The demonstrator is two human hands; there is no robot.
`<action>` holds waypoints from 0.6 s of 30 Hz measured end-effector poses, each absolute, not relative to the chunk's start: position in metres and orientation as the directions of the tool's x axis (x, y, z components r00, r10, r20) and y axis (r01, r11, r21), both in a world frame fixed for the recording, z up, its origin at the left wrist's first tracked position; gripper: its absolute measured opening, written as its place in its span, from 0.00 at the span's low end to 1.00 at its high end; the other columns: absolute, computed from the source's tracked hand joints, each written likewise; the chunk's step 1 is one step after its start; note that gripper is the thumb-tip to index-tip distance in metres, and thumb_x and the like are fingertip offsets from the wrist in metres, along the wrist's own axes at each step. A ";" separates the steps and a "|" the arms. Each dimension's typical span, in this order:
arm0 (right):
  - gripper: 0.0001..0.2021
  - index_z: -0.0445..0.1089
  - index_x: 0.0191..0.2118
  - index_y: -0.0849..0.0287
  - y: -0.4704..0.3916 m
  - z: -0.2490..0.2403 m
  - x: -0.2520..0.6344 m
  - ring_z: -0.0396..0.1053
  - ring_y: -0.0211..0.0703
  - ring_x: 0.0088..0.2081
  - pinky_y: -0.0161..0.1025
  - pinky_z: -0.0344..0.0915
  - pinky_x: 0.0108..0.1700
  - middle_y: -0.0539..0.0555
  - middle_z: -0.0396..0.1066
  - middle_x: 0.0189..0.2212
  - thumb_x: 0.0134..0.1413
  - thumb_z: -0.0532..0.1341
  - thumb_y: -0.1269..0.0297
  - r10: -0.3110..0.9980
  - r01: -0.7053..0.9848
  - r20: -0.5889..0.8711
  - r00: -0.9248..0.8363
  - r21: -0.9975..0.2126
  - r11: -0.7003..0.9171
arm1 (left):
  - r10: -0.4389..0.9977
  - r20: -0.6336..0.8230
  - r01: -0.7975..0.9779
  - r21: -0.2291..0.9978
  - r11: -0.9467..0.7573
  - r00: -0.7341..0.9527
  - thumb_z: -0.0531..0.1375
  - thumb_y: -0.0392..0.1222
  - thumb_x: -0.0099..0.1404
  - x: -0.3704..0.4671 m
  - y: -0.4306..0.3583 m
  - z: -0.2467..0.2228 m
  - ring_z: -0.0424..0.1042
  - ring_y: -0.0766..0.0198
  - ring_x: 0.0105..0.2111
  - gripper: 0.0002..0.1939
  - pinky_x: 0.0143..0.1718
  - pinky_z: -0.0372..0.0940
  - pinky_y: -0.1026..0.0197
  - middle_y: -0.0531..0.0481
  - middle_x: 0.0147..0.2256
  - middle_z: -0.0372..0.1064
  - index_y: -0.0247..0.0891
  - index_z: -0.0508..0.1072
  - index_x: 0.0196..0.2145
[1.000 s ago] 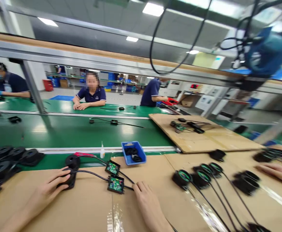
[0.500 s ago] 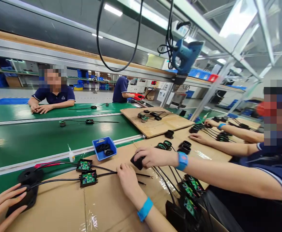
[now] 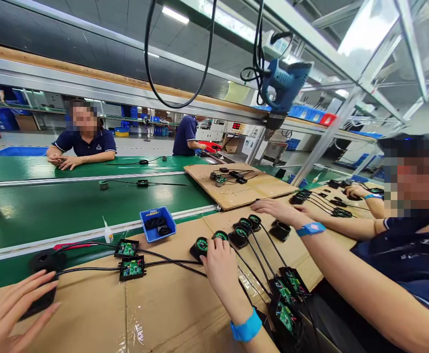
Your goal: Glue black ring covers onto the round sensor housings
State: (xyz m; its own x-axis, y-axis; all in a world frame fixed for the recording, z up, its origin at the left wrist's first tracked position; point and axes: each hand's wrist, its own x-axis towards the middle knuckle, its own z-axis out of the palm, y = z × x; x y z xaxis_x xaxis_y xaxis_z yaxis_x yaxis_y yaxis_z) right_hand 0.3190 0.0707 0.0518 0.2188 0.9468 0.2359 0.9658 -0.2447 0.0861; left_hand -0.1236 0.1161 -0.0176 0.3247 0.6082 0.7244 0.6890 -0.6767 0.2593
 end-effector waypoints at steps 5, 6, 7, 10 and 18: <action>0.14 0.69 0.43 0.66 0.100 0.051 0.330 0.72 0.50 0.42 0.45 0.68 0.42 0.61 0.72 0.41 0.62 0.64 0.59 0.950 0.952 0.150 0.272 0.101 -0.289 | 0.480 0.739 0.572 0.157 -0.805 0.473 0.59 0.41 0.68 -0.058 0.100 0.002 0.74 0.52 0.52 0.17 0.53 0.74 0.54 0.45 0.53 0.73 0.45 0.72 0.54; 0.13 0.70 0.42 0.65 0.104 0.050 0.331 0.72 0.45 0.40 0.43 0.69 0.41 0.57 0.73 0.40 0.62 0.64 0.58 0.954 0.954 0.125 0.273 0.090 -0.285 | 0.481 0.716 0.542 0.170 -0.823 0.505 0.60 0.41 0.67 -0.047 0.097 0.005 0.75 0.52 0.52 0.17 0.52 0.74 0.55 0.45 0.53 0.74 0.45 0.72 0.54; 0.12 0.70 0.41 0.64 0.106 0.050 0.332 0.73 0.43 0.39 0.42 0.69 0.41 0.55 0.73 0.39 0.62 0.64 0.59 0.957 0.957 0.107 0.270 0.075 -0.279 | 0.503 0.684 0.516 0.212 -0.830 0.529 0.61 0.41 0.67 -0.037 0.094 0.007 0.75 0.52 0.52 0.18 0.52 0.74 0.56 0.45 0.53 0.74 0.45 0.72 0.54; 0.10 0.71 0.42 0.63 0.105 0.054 0.333 0.74 0.44 0.40 0.42 0.70 0.42 0.55 0.75 0.39 0.61 0.65 0.61 0.966 0.970 0.100 0.239 0.011 -0.242 | 0.656 0.532 0.430 0.496 -0.754 0.536 0.62 0.42 0.66 -0.013 0.090 0.005 0.76 0.52 0.51 0.19 0.51 0.74 0.54 0.44 0.53 0.74 0.48 0.70 0.55; 0.18 0.69 0.53 0.57 0.067 0.071 0.273 0.76 0.47 0.44 0.38 0.71 0.44 0.57 0.76 0.46 0.57 0.66 0.63 0.978 0.951 0.202 -0.056 -0.286 0.114 | 0.839 -0.069 -0.187 0.962 0.199 0.540 0.68 0.65 0.56 0.059 0.086 -0.005 0.69 0.47 0.57 0.52 0.54 0.68 0.47 0.34 0.63 0.59 0.51 0.49 0.69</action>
State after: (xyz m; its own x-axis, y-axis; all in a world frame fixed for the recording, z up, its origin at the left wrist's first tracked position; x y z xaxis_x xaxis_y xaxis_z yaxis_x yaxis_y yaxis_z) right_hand 0.2734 0.0669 0.0709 -0.0561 0.9778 0.2018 0.9514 0.1136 -0.2861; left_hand 0.0592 0.0863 -0.0050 0.5400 0.8389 -0.0686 -0.1875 0.1993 0.9618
